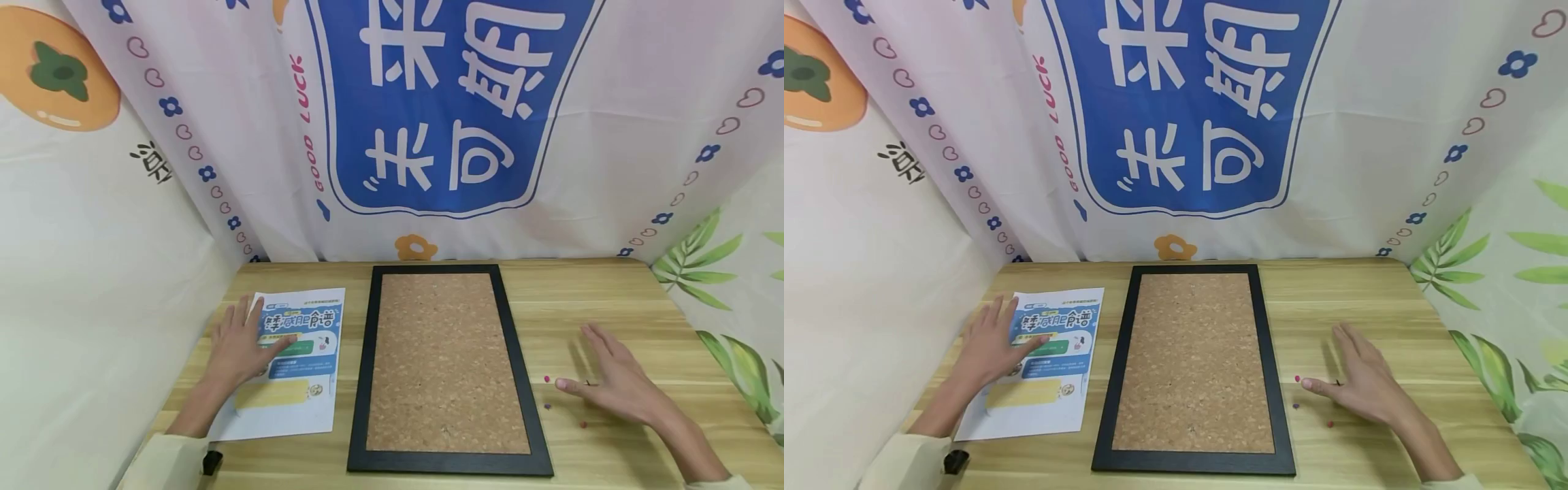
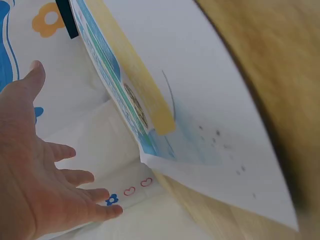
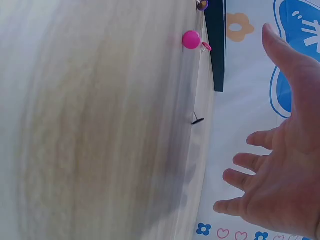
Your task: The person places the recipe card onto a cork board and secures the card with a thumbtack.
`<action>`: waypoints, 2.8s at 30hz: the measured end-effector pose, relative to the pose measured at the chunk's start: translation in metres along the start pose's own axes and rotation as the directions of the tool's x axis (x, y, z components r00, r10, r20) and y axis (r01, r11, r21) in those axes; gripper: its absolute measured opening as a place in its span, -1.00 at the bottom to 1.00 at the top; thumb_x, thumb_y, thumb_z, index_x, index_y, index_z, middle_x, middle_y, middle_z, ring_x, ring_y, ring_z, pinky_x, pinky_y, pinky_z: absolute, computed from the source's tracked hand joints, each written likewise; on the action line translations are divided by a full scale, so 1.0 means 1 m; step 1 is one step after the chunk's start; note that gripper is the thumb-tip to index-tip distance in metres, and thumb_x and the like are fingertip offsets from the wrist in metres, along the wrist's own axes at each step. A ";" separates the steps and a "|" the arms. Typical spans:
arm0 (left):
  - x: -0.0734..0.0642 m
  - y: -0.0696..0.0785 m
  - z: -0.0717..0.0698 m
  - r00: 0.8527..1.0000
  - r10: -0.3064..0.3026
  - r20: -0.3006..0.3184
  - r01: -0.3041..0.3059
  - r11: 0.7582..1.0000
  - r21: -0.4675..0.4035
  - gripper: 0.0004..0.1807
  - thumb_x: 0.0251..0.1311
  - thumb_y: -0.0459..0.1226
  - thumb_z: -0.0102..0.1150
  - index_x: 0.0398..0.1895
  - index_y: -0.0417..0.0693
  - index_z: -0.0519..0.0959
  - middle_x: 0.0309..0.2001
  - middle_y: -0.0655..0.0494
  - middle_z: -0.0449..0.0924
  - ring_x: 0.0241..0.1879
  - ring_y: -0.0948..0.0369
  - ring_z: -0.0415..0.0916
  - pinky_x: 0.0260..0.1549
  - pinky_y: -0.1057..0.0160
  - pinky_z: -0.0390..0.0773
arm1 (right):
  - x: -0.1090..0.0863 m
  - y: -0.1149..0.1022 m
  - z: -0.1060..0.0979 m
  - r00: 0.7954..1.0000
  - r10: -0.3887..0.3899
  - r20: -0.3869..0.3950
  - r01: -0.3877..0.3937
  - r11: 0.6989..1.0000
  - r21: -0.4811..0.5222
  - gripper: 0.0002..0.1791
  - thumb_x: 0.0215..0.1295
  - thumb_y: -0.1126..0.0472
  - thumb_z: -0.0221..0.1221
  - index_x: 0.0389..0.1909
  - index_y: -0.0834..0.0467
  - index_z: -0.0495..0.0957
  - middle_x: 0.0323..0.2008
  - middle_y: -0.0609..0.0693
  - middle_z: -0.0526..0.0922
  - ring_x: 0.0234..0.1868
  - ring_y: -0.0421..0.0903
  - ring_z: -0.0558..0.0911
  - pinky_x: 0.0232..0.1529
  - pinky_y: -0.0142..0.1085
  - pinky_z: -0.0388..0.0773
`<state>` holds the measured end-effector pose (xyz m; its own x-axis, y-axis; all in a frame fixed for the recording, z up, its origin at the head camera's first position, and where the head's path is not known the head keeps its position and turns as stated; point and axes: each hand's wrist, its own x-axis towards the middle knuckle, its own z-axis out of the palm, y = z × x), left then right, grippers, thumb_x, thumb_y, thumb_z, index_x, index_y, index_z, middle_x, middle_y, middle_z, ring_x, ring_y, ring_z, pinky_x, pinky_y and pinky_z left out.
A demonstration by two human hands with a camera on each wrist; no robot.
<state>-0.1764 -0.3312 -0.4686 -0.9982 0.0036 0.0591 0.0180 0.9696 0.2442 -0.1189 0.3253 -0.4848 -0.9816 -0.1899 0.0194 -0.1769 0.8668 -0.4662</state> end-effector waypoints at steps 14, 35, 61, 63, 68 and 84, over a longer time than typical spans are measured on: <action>0.004 -0.024 0.002 1.000 0.007 0.024 -0.004 0.994 -0.105 0.18 0.36 0.27 0.30 0.72 -0.28 0.01 0.65 -0.51 -0.06 0.58 -0.51 0.01 0.48 -0.52 0.12 | 0.002 -0.011 0.003 1.000 -0.024 0.003 0.024 1.000 -0.018 0.15 0.23 -0.25 0.48 0.55 0.44 0.26 0.51 0.52 0.26 0.43 0.62 0.30 0.29 0.59 0.28; -0.006 -0.063 -0.001 0.992 -0.092 0.081 0.111 0.957 -0.267 0.13 0.41 0.24 0.27 0.66 -0.41 0.07 0.46 -0.58 0.32 0.36 -0.47 0.43 0.24 -0.39 0.56 | 0.005 -0.024 0.011 0.997 -0.062 -0.040 0.064 0.997 0.035 -0.25 0.28 -0.10 0.51 0.32 0.30 0.60 0.23 0.35 0.68 0.12 0.35 0.72 0.11 0.28 0.65; -0.005 -0.074 -0.001 0.982 -0.126 0.141 0.161 0.948 -0.274 -0.15 0.27 -0.32 0.48 0.49 -0.59 0.27 -0.01 -0.38 0.70 -0.16 -0.02 0.69 -0.34 0.31 0.59 | 0.008 -0.031 0.021 0.997 -0.077 -0.020 0.078 0.990 0.114 -0.57 0.26 0.18 0.52 0.11 0.22 0.74 -0.16 -0.10 0.83 -0.19 -0.23 0.75 -0.20 -0.37 0.71; -0.005 -0.073 0.000 0.983 -0.122 0.138 0.156 0.948 -0.276 -0.15 0.25 -0.35 0.48 0.49 -0.57 0.29 -0.04 -0.36 0.70 -0.19 0.00 0.68 -0.36 0.33 0.58 | 0.009 -0.031 0.021 0.997 -0.076 -0.015 0.077 0.990 0.116 -0.60 0.26 0.19 0.52 0.09 0.22 0.74 -0.21 -0.14 0.82 -0.22 -0.30 0.72 -0.22 -0.38 0.69; -0.006 -0.072 0.000 0.985 -0.115 0.132 0.150 0.945 -0.290 -0.18 0.22 -0.40 0.48 0.49 -0.52 0.32 -0.12 -0.28 0.68 -0.23 0.05 0.64 -0.41 0.37 0.56 | 0.010 -0.031 0.023 0.997 -0.079 -0.004 0.079 0.990 0.116 -0.69 0.28 0.20 0.50 0.00 0.18 0.77 -0.30 -0.22 0.78 -0.28 -0.41 0.66 -0.26 -0.41 0.66; -0.013 -0.064 -0.008 0.995 -0.042 0.096 0.067 0.958 -0.277 -0.57 0.29 -0.45 0.37 0.18 -0.51 0.59 -0.10 -0.30 0.70 -0.16 -0.04 0.71 -0.29 0.29 0.62 | 0.020 -0.031 0.027 0.995 -0.095 0.038 0.094 0.995 0.041 -0.87 0.31 0.32 0.45 -0.14 0.16 0.77 -0.36 -0.23 0.72 -0.38 -0.43 0.55 -0.37 -0.43 0.58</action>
<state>-0.1638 -0.3952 -0.4769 -0.9989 -0.0136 -0.0442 -0.0341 0.8615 0.5065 -0.1306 0.2821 -0.4933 -0.9569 -0.2890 0.0298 -0.2649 0.8257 -0.4979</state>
